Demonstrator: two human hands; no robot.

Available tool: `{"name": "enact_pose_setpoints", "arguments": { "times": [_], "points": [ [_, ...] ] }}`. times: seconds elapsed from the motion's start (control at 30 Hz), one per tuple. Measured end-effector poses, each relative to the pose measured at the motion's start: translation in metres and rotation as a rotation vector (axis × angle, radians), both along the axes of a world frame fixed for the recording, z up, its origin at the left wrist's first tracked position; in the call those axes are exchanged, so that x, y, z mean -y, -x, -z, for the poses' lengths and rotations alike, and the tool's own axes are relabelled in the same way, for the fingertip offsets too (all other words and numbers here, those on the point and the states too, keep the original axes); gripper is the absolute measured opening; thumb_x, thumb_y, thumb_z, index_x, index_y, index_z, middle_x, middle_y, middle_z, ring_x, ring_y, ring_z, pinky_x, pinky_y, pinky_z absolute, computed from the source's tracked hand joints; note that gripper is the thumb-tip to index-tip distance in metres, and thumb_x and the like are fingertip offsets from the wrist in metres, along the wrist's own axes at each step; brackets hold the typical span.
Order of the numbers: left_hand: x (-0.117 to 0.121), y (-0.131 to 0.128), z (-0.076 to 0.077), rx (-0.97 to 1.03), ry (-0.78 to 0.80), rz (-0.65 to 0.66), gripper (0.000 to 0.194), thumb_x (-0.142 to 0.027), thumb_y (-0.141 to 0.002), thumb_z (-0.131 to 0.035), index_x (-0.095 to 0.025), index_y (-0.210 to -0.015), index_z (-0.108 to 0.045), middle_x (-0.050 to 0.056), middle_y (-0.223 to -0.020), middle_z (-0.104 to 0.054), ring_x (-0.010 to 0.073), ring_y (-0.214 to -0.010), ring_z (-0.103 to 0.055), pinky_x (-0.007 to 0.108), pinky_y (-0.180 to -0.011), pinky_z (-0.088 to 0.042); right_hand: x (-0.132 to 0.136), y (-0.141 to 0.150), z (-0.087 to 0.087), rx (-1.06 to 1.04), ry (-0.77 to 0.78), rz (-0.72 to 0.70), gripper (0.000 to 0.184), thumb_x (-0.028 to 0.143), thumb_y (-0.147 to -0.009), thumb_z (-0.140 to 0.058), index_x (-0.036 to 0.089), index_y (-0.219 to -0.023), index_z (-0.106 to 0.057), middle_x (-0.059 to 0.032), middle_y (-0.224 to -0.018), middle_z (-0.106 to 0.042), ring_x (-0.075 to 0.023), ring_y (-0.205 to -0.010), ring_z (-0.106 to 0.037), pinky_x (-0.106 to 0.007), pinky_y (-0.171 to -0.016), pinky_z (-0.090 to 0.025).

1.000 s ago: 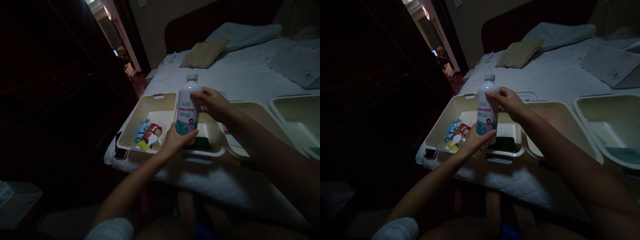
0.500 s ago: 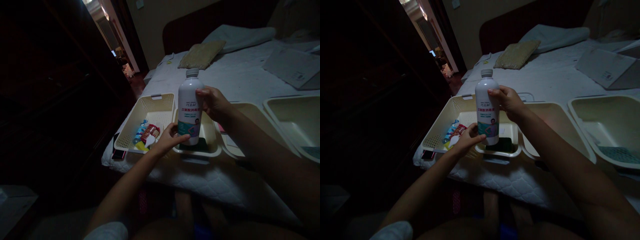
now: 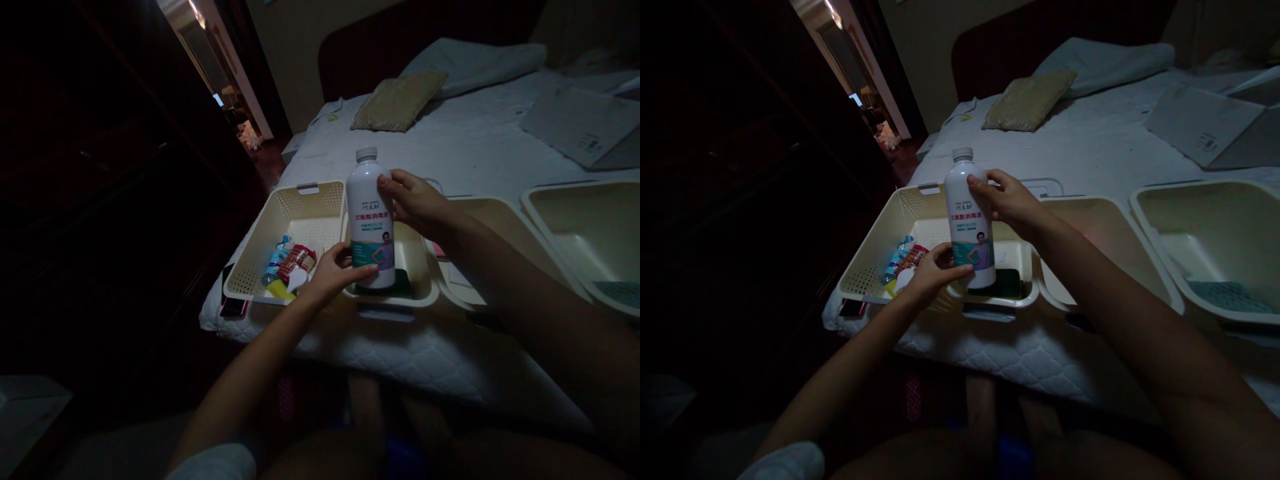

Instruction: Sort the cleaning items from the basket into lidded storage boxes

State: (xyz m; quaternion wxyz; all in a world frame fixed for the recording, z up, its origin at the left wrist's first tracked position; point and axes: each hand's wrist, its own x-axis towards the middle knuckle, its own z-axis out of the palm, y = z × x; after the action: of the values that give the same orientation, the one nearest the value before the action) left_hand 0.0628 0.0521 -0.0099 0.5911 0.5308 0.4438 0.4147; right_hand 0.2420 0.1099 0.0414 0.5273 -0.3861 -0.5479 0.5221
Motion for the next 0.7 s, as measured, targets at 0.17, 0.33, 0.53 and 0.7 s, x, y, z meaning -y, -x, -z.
{"name": "enact_pose_setpoints", "arguments": {
  "times": [0.17, 0.33, 0.53, 0.7],
  "points": [
    [0.0, 0.0017, 0.0001, -0.004, 0.016, 0.087, 0.051, -0.03, -0.057, -0.086, -0.015, -0.101, -0.066, 0.011, -0.111, -0.071, 0.0207, -0.101, -0.067, 0.039, -0.099, -0.049, 0.0023, -0.0058, -0.0009, -0.02, 0.051, -0.021, 0.038, 0.05, -0.073, -0.074, 0.021, -0.087, -0.053, -0.0044, -0.086, -0.06, -0.0189, -0.08, -0.061, -0.035, -0.068, -0.054],
    [-0.0028, 0.002, 0.0026, 0.018, 0.019, 0.113, 0.053, -0.032, -0.056, -0.086, -0.015, -0.102, -0.069, 0.011, -0.11, -0.072, 0.0217, -0.1, -0.067, 0.041, -0.099, -0.048, 0.0034, -0.0096, -0.0019, -0.011, 0.079, -0.03, 0.036, 0.048, -0.076, -0.07, 0.021, -0.087, -0.049, -0.0041, -0.087, -0.058, -0.0161, -0.077, -0.06, -0.03, -0.065, -0.053],
    [-0.0042, 0.0014, 0.0054, 0.038, 0.029, 0.103, 0.052, -0.03, -0.054, -0.088, -0.015, -0.1, -0.07, 0.011, -0.11, -0.072, 0.0224, -0.101, -0.067, 0.04, -0.099, -0.048, 0.0064, -0.0094, -0.0046, 0.025, 0.091, -0.034, 0.035, 0.046, -0.077, -0.068, 0.021, -0.089, -0.047, -0.0038, -0.09, -0.059, -0.0161, -0.081, -0.06, -0.028, -0.065, -0.051],
    [-0.0042, 0.0015, 0.0051, 0.051, 0.022, 0.105, 0.05, -0.029, -0.055, -0.087, -0.015, -0.099, -0.07, 0.011, -0.11, -0.072, 0.0223, -0.101, -0.067, 0.039, -0.097, -0.049, 0.0076, -0.0082, -0.0061, 0.067, 0.096, -0.021, 0.03, 0.046, -0.081, -0.065, 0.022, -0.093, -0.051, -0.0054, -0.098, -0.062, -0.0183, -0.09, -0.062, -0.029, -0.07, -0.053]
  ]
}}
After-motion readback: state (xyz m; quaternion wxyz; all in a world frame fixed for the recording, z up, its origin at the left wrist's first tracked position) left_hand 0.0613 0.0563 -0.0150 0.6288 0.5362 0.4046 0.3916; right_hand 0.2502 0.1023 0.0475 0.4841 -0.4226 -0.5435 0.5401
